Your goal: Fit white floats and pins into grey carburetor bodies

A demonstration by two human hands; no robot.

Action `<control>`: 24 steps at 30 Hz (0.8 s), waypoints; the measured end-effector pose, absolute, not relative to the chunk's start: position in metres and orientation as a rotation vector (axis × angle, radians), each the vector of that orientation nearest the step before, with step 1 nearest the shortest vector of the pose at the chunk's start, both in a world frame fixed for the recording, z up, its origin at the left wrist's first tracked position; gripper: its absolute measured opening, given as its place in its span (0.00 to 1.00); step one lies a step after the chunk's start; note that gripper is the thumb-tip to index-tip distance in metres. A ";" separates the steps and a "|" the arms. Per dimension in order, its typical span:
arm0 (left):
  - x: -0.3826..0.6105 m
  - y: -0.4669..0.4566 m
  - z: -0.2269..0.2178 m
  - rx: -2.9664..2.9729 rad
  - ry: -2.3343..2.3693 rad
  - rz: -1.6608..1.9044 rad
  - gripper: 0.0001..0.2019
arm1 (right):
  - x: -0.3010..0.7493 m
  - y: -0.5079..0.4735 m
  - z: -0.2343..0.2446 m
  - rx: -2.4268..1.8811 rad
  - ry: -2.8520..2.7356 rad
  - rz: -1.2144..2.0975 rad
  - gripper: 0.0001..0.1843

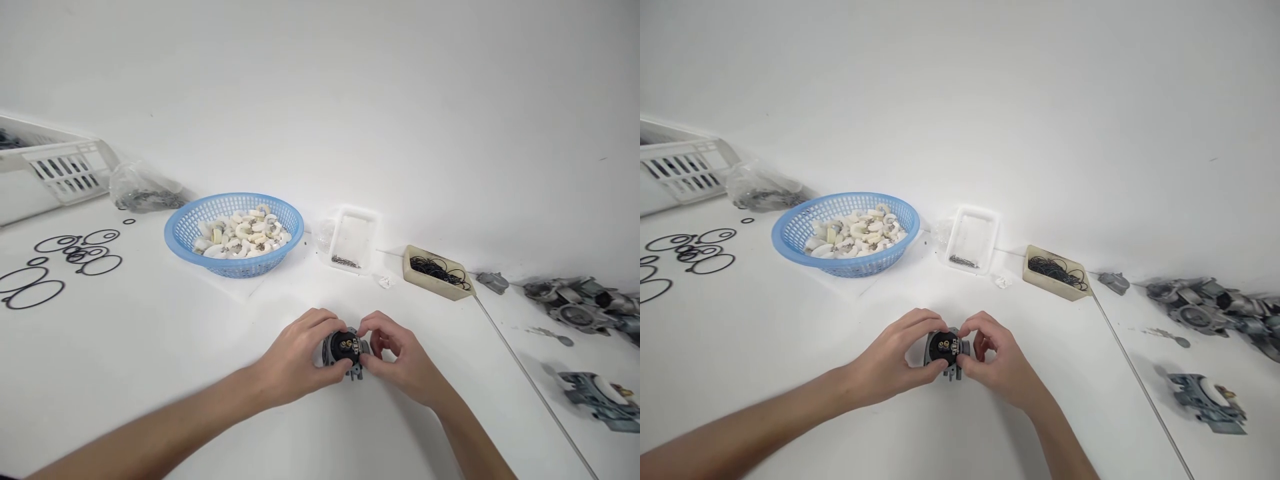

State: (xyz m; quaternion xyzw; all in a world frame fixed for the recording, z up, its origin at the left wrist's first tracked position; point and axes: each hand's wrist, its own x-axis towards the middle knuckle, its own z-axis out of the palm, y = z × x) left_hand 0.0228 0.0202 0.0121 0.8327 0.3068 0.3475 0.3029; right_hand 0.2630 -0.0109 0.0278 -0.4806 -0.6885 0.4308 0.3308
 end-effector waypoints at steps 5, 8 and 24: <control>0.022 0.020 0.013 2.214 0.811 0.922 0.15 | 0.262 -0.013 0.030 -1.253 -1.824 1.098 0.11; 0.022 0.020 0.014 2.215 0.819 0.925 0.15 | 0.261 -0.015 0.030 -1.252 -1.842 1.082 0.11; 0.021 0.020 0.019 2.064 0.854 0.819 0.16 | 0.229 -0.093 0.077 -1.088 -2.185 0.419 0.12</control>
